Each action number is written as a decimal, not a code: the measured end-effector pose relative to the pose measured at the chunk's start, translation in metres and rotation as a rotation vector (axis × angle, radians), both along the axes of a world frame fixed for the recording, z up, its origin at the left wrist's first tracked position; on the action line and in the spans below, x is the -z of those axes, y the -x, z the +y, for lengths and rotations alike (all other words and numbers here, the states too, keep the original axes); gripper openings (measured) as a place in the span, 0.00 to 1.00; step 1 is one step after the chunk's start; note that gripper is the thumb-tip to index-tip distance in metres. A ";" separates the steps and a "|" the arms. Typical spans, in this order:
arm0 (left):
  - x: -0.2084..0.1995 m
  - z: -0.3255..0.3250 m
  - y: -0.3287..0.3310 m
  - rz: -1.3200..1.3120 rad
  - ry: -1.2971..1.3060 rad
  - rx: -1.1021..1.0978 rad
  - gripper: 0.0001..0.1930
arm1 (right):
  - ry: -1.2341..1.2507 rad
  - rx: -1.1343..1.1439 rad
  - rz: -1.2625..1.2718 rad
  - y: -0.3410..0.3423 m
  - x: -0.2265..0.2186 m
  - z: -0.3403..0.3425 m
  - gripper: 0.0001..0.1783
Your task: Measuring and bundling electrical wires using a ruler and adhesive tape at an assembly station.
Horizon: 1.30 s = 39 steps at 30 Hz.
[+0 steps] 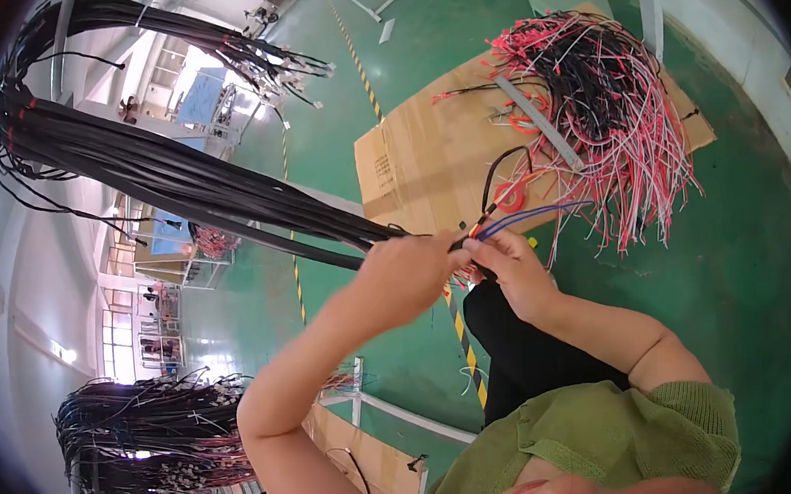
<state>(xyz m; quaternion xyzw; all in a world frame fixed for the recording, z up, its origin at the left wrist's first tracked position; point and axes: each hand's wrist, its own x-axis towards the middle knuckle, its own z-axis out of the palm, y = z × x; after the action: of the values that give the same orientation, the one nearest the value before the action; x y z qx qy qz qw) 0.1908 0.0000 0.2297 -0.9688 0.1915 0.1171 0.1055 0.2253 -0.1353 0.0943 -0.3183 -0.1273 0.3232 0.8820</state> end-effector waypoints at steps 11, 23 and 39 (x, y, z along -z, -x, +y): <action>0.001 -0.002 -0.013 -0.093 0.389 -0.269 0.11 | 0.009 -0.154 -0.051 -0.014 -0.008 -0.024 0.13; 0.009 -0.010 -0.012 -0.174 0.110 -0.254 0.12 | -0.065 -0.247 -0.208 -0.045 -0.011 -0.034 0.19; 0.000 0.004 -0.011 0.103 0.683 -0.797 0.32 | 0.576 0.721 -1.196 -0.040 -0.007 -0.059 0.17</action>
<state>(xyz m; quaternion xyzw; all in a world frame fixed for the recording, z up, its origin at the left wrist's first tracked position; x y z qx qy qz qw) 0.2014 0.0045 0.2298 -0.9385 -0.1596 0.1266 -0.2786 0.2655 -0.1940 0.1012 -0.6795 -0.3827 -0.1926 0.5955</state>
